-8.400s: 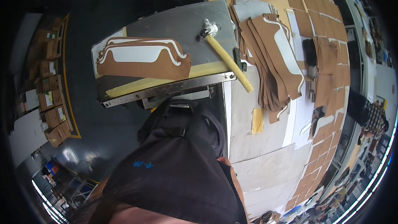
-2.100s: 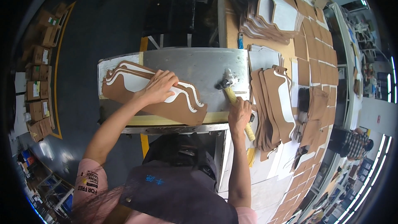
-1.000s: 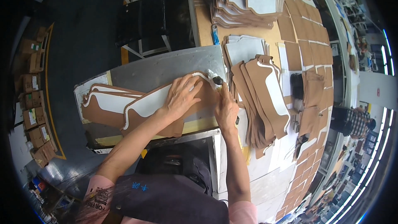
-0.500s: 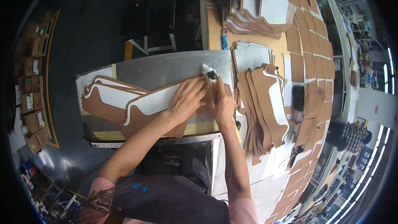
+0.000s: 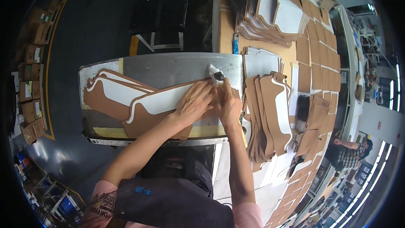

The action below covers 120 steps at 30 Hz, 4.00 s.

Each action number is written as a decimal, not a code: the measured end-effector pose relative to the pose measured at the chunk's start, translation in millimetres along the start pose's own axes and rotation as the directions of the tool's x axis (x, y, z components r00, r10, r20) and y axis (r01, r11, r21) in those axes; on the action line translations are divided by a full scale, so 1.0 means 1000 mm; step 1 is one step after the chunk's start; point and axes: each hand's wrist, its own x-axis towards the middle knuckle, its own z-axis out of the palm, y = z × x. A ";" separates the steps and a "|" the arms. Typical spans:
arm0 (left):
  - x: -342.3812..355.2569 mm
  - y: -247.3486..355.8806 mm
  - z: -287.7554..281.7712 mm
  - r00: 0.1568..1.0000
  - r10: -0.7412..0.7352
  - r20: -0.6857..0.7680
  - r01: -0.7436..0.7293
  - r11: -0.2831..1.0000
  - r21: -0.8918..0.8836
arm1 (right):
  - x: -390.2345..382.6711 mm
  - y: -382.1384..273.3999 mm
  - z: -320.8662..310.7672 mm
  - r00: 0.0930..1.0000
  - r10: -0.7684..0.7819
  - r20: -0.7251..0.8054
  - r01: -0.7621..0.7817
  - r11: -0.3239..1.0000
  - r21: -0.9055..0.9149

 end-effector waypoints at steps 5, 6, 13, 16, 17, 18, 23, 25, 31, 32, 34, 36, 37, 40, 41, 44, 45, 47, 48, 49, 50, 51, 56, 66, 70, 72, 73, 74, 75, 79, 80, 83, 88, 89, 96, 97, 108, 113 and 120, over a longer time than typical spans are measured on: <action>-0.004 -0.004 0.001 1.000 0.007 -0.029 -0.008 0.999 -0.033 | 0.010 -0.009 -0.003 0.986 0.166 0.020 -0.167 0.978 0.128; -0.003 -0.003 0.001 1.000 0.011 -0.018 -0.012 0.998 -0.056 | 0.008 -0.006 -0.003 0.986 0.163 0.019 -0.164 0.978 0.125; -0.004 -0.002 0.002 1.000 -0.017 -0.013 0.016 0.998 -0.060 | 0.004 -0.009 -0.004 0.996 0.045 0.081 -0.051 0.996 0.072; -0.009 -0.010 0.003 1.000 0.000 -0.027 -0.002 0.998 -0.070 | 0.003 -0.011 -0.001 0.990 0.081 0.117 -0.084 0.996 0.020; -0.010 -0.011 0.001 0.998 0.018 -0.063 -0.023 0.997 -0.079 | 0.003 -0.012 -0.001 0.990 0.080 0.116 -0.083 0.996 0.019; -0.011 -0.012 -0.001 0.994 0.037 -0.098 -0.045 0.995 -0.086 | 0.002 -0.013 0.000 0.993 0.104 0.062 -0.107 0.993 0.047; -0.018 -0.022 -0.026 0.962 -0.246 -0.121 0.246 0.969 -0.016 | -0.008 -0.006 -0.005 0.996 0.016 0.089 -0.022 0.998 0.061; -0.013 -0.025 -0.032 0.950 -0.295 -0.101 0.295 0.955 -0.018 | -0.015 0.000 -0.008 0.976 0.207 0.075 -0.214 0.970 0.117; 0.001 -0.030 -0.040 0.921 -0.364 0.137 0.375 0.925 -0.062 | -0.021 0.038 -0.025 0.859 0.476 0.190 -0.491 0.657 0.572; 0.001 -0.036 -0.041 0.925 -0.337 0.173 0.360 0.925 -0.120 | -0.022 0.037 -0.027 0.847 0.450 0.283 -0.516 0.572 0.637; -0.001 -0.043 -0.041 0.930 -0.306 0.204 0.341 0.924 -0.171 | -0.027 0.033 -0.027 0.814 0.477 0.331 -0.567 0.529 0.632; 0.000 -0.041 -0.044 0.944 -0.203 0.261 0.293 0.879 -0.375 | -0.034 0.035 -0.026 0.802 0.503 0.323 -0.585 0.554 0.592; 0.000 -0.038 -0.045 0.945 -0.194 0.263 0.285 0.883 -0.372 | -0.039 0.037 -0.024 0.802 0.508 0.315 -0.583 0.551 0.597; 0.003 -0.025 -0.052 0.919 -0.248 0.308 0.358 0.852 -0.382 | -0.053 0.041 -0.024 0.890 0.425 0.165 -0.409 0.585 0.700; 0.002 -0.024 -0.055 0.907 -0.219 0.360 0.379 0.797 -0.471 | -0.051 0.030 -0.032 0.863 0.428 0.269 -0.485 0.551 0.679; 0.009 -0.023 -0.059 0.920 -0.167 0.354 0.363 0.702 -0.613 | -0.048 0.013 -0.050 0.836 0.437 0.331 -0.543 0.579 0.608; 0.011 -0.023 -0.061 0.940 -0.162 0.301 0.329 0.667 -0.669 | -0.049 0.017 -0.056 0.878 0.426 0.217 -0.453 0.599 0.660; 0.020 -0.025 -0.073 0.915 -0.162 0.369 0.353 0.763 -0.542 | -0.051 0.032 -0.076 0.885 0.464 0.022 -0.361 0.657 0.662; 0.022 -0.028 -0.082 0.887 -0.180 0.426 0.361 0.845 -0.394 | -0.049 0.044 -0.090 0.867 0.496 -0.053 -0.358 0.692 0.626; 0.012 -0.048 -0.074 0.910 -0.155 0.385 0.258 0.938 -0.232 | -0.043 0.055 -0.105 0.860 0.503 -0.081 -0.365 0.720 0.590; 0.011 -0.056 -0.075 0.911 -0.158 0.382 0.262 0.935 -0.239 | -0.042 0.070 -0.119 0.847 0.519 -0.115 -0.382 0.745 0.547; 0.011 -0.064 -0.076 0.859 -0.228 0.459 0.385 0.878 -0.283 | -0.042 0.083 -0.126 0.822 0.552 -0.136 -0.406 0.737 0.540; 0.011 -0.073 -0.052 0.908 -0.387 0.158 0.411 0.760 -0.503 | -0.057 0.119 -0.101 0.829 0.362 -0.427 -0.413 0.910 -0.030; -0.042 -0.028 -0.023 0.967 -0.051 -0.250 0.073 0.994 0.079 | 0.021 -0.030 0.003 1.000 0.022 -0.009 -0.021 0.997 0.072; -0.034 -0.023 -0.023 0.986 -0.083 -0.141 0.108 0.979 0.175 | 0.033 -0.025 0.012 0.997 -0.054 0.063 0.056 0.998 -0.031; -0.034 -0.024 -0.021 0.988 -0.098 -0.119 0.121 0.971 0.204 | 0.033 -0.024 0.010 0.998 0.041 -0.053 -0.039 0.999 0.028; -0.035 -0.025 -0.021 0.987 -0.108 -0.117 0.133 0.963 0.235 | 0.035 -0.023 0.011 0.995 0.040 -0.090 -0.040 0.999 -0.004; -0.033 -0.026 -0.020 0.987 -0.111 -0.115 0.138 0.955 0.264 | 0.033 -0.023 0.011 0.995 0.039 -0.087 -0.040 0.999 -0.009; -0.030 -0.025 -0.019 0.987 -0.113 -0.116 0.139 0.956 0.258 | 0.029 -0.022 0.012 0.999 0.014 -0.035 -0.016 0.999 -0.037; -0.024 -0.024 -0.017 0.980 -0.150 -0.127 0.176 0.959 0.223 | 0.023 -0.022 0.016 0.997 0.019 0.071 -0.014 0.997 -0.076; -0.023 -0.024 -0.016 0.980 -0.143 -0.138 0.172 0.958 0.230 | 0.022 -0.022 0.015 0.994 0.069 0.081 -0.064 0.996 -0.064; -0.022 -0.023 -0.015 0.981 -0.132 -0.140 0.164 0.955 0.246 | 0.021 -0.011 0.014 0.998 -0.005 -0.060 0.003 1.000 -0.024; -0.015 -0.021 -0.011 0.977 -0.162 -0.137 0.194 0.943 0.270 | 0.031 -0.013 0.007 0.993 0.105 -0.058 -0.106 0.994 -0.003; -0.015 -0.020 -0.010 0.976 -0.176 -0.129 0.206 0.938 0.278 | 0.029 -0.015 0.009 0.996 0.074 -0.057 -0.074 0.997 0.012; -0.010 -0.018 -0.006 0.973 -0.193 -0.124 0.219 0.942 0.253 | 0.028 -0.012 0.005 0.992 0.124 -0.014 -0.123 0.992 0.005; -0.011 -0.017 -0.005 0.972 -0.200 -0.120 0.225 0.938 0.264 | 0.031 -0.015 0.004 0.991 0.133 -0.023 -0.134 0.991 -0.017; -0.009 -0.016 -0.006 0.967 -0.220 -0.128 0.245 0.938 0.243 | 0.017 -0.012 0.009 0.990 0.135 -0.049 -0.134 0.991 0.013; -0.022 -0.019 -0.008 0.977 -0.173 -0.126 0.197 0.958 0.210 | 0.006 -0.009 0.001 0.967 0.237 0.095 -0.243 0.969 0.054; -0.031 -0.014 -0.007 0.971 -0.187 -0.145 0.213 0.958 0.190 | 0.033 -0.034 0.022 0.996 0.004 0.089 -0.012 0.995 0.097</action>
